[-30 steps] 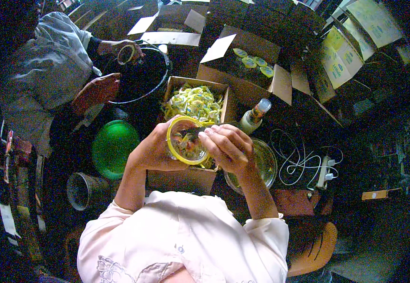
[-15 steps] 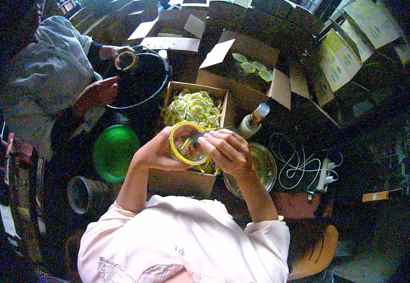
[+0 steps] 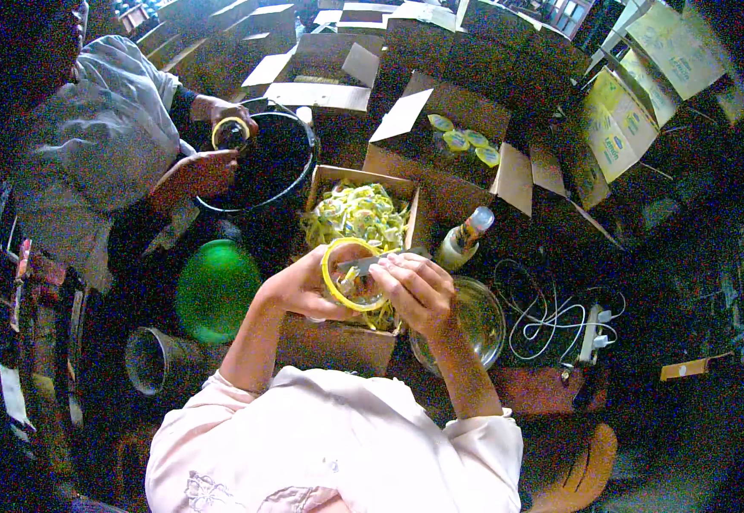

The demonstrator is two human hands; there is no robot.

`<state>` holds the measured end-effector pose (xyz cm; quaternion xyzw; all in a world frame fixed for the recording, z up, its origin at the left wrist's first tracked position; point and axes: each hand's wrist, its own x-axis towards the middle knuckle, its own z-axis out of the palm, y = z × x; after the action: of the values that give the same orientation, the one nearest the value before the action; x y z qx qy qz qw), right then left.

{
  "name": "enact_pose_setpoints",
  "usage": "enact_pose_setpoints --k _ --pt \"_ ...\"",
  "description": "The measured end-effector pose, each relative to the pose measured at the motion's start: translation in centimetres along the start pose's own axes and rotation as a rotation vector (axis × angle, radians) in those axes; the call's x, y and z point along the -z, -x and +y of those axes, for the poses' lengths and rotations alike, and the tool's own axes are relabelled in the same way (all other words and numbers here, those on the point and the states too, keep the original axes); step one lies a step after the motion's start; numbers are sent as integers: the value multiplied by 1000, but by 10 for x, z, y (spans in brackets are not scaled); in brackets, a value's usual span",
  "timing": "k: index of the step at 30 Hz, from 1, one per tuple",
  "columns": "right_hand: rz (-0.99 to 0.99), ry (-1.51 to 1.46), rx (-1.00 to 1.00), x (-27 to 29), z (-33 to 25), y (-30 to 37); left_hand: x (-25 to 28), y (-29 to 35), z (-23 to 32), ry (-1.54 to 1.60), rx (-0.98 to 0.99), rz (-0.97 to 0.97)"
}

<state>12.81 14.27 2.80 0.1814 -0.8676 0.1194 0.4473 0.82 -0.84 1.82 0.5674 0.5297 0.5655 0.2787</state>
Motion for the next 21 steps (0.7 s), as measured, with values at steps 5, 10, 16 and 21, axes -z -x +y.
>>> enact_pose_setpoints --k 5,10,16,21 --pt "0 12 -1 -2 2 1 -3 -1 -6 164 50 -16" --pt "47 25 4 -2 2 0 -11 -1 -5 205 -2 -4" --pt "218 62 -49 -11 4 -2 -3 1 -11 170 -1 9" --pt "320 128 -310 -14 16 -8 1 17 -8 172 31 113"
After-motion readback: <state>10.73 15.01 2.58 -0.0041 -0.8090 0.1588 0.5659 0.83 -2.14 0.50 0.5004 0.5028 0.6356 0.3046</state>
